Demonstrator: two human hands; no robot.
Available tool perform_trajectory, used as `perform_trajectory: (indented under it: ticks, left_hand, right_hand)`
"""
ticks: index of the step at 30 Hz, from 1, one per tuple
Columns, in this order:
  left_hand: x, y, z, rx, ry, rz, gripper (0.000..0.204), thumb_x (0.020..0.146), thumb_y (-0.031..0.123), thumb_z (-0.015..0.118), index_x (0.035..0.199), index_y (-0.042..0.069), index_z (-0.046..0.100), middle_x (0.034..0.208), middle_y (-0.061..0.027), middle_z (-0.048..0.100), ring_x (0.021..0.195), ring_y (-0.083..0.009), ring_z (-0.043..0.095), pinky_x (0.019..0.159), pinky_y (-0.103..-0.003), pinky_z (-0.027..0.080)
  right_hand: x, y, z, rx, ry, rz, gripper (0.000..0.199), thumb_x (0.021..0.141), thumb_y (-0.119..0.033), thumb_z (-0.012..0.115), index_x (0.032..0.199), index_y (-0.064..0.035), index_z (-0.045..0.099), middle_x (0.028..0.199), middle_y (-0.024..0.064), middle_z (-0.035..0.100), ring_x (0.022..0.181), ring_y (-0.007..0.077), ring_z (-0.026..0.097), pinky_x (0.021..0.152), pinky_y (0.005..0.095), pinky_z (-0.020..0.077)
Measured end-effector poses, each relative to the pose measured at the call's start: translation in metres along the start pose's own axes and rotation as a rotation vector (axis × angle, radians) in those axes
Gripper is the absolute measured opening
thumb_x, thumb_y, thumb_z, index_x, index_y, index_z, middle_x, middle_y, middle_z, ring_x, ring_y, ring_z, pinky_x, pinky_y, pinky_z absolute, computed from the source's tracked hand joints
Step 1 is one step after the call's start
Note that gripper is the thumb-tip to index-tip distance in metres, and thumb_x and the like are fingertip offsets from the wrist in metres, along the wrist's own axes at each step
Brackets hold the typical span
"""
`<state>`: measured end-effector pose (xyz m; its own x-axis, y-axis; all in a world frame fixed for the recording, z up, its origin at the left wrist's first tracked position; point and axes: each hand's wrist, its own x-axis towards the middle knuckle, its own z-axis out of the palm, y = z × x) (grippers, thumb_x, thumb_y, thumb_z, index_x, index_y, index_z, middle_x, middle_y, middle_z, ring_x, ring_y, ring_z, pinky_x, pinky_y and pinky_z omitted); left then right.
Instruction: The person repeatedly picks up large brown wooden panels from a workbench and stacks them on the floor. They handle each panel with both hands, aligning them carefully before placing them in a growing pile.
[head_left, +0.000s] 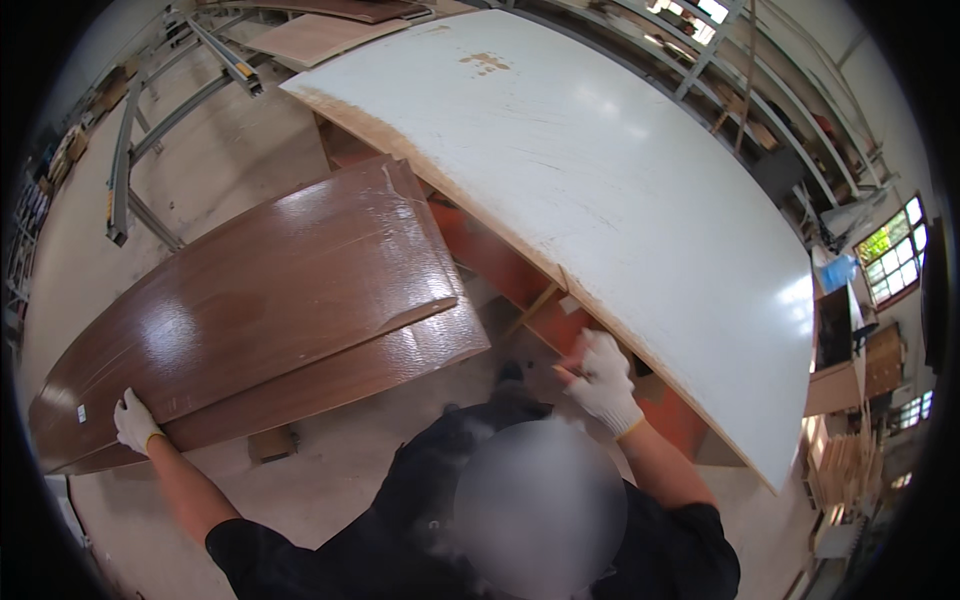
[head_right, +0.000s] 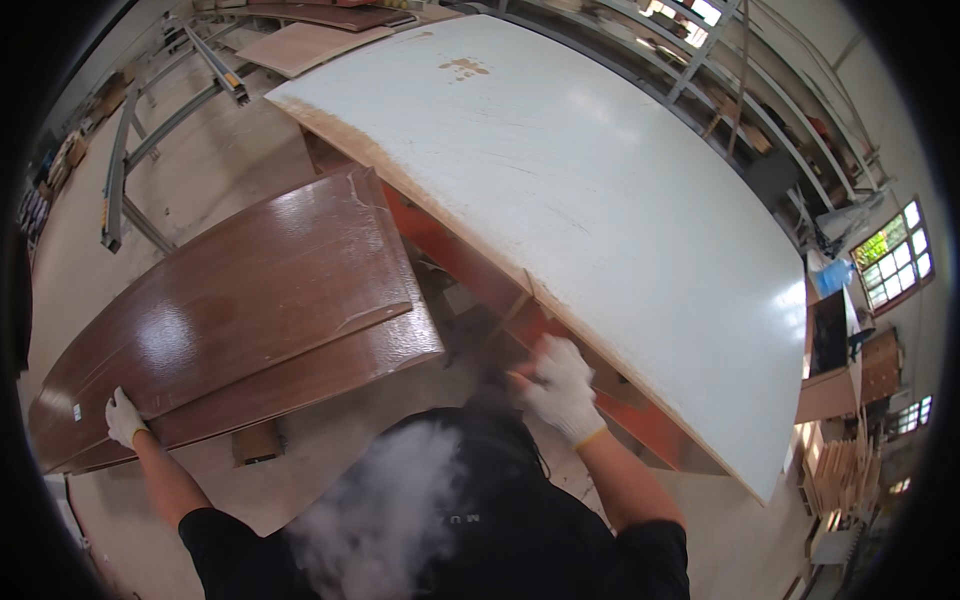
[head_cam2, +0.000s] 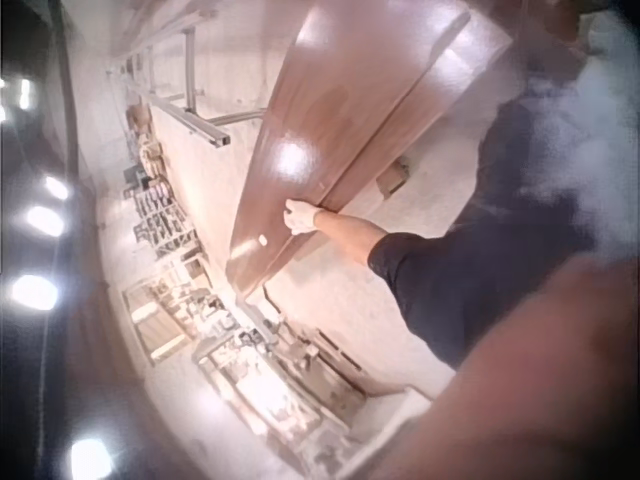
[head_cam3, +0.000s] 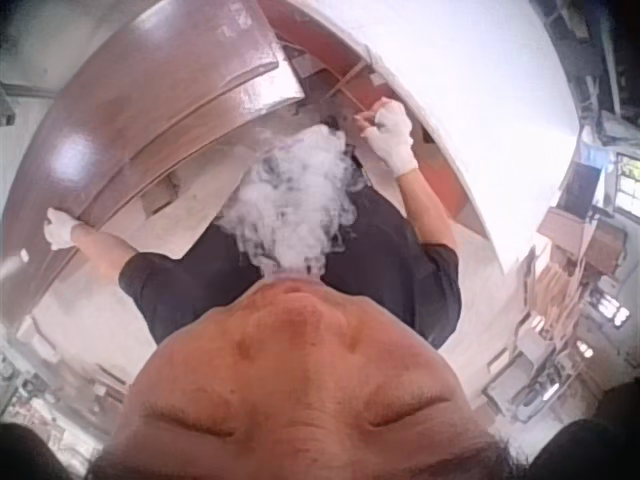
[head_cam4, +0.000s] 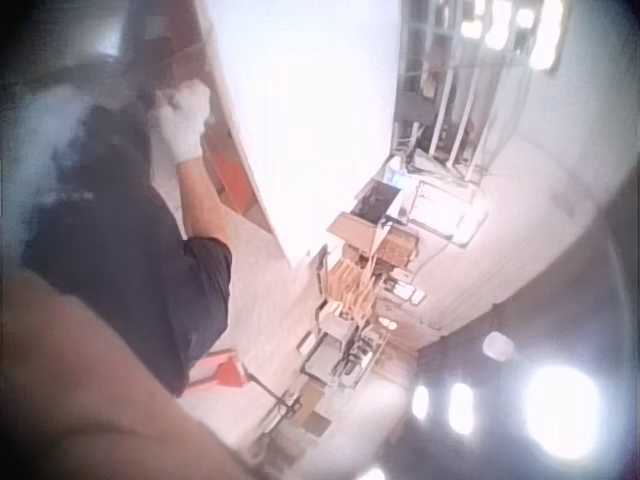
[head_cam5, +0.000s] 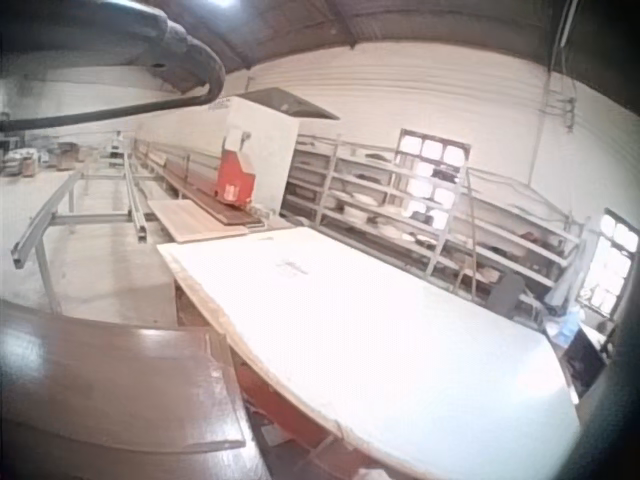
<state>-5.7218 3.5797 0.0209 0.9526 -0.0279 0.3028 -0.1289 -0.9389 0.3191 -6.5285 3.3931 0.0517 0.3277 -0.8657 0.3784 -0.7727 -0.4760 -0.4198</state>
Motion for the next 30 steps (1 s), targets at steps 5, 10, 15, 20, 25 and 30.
perform_trajectory:
  ticks: [5,10,15,20,25,30]
  left_hand:
    - [-0.007,0.008,-0.005,-0.019,-0.02,-0.047,0.072,0.098,0.062,0.057,0.151,0.014,0.066,0.156,-0.0107,0.063,0.141,-0.0415,0.054,0.119,-0.051,0.042]
    - [-0.015,0.012,-0.015,-0.045,0.005,-0.04,0.067,0.099,0.058,0.057,0.148,0.014,0.068,0.152,-0.0108,0.066,0.138,-0.0407,0.055,0.117,-0.05,0.044]
    - [-0.016,0.018,-0.021,-0.002,-0.015,-0.047,0.066,0.1,0.057,0.057,0.149,0.015,0.067,0.153,-0.0101,0.066,0.141,-0.04,0.054,0.117,-0.051,0.045]
    - [-0.035,0.044,-0.041,0.121,-0.058,-0.126,0.064,0.103,0.058,0.049,0.147,0.016,0.068,0.151,-0.0119,0.066,0.141,-0.0409,0.056,0.117,-0.054,0.043]
    - [-0.048,0.082,-0.07,0.512,-0.125,-0.032,0.055,0.11,0.043,0.037,0.138,0.013,0.073,0.145,-0.0119,0.071,0.139,-0.0376,0.059,0.117,-0.054,0.041]
    - [-0.067,0.118,-0.044,0.433,-0.175,0.356,0.051,0.11,0.039,0.038,0.129,0.009,0.075,0.137,-0.016,0.074,0.131,-0.0394,0.067,0.116,-0.056,0.043]
  right_hand:
    - [-0.184,0.128,0.033,-0.418,-0.744,0.758,0.042,0.094,-0.046,0.072,0.111,-0.0083,0.081,0.115,0.0199,0.076,0.115,0.0388,0.069,0.103,0.0481,0.0536]
    - [-0.279,0.175,0.041,-0.363,-0.855,1.041,0.04,0.094,-0.042,0.07,0.115,-0.0096,0.081,0.125,0.0185,0.077,0.121,0.0389,0.071,0.104,0.0485,0.0554]
    - [-0.259,0.182,0.045,-0.488,-0.718,0.891,0.044,0.098,-0.046,0.064,0.098,-0.0057,0.081,0.111,0.0207,0.079,0.111,0.0392,0.074,0.098,0.0506,0.0571]
    - [-0.167,0.17,0.042,-0.468,-0.599,0.85,0.04,0.094,-0.041,0.069,0.097,-0.0035,0.081,0.112,0.0231,0.077,0.11,0.0422,0.072,0.1,0.0513,0.0564]
    - [-0.095,0.118,0.013,-0.279,-0.485,0.68,0.027,0.089,-0.033,0.074,0.097,-0.0084,0.082,0.116,0.0215,0.075,0.117,0.0421,0.066,0.103,0.0496,0.0544]
    - [-0.043,0.086,0.018,-0.19,-0.485,0.439,0.021,0.087,-0.03,0.078,0.096,-0.0124,0.082,0.124,0.0185,0.073,0.128,0.038,0.061,0.109,0.0475,0.0502]
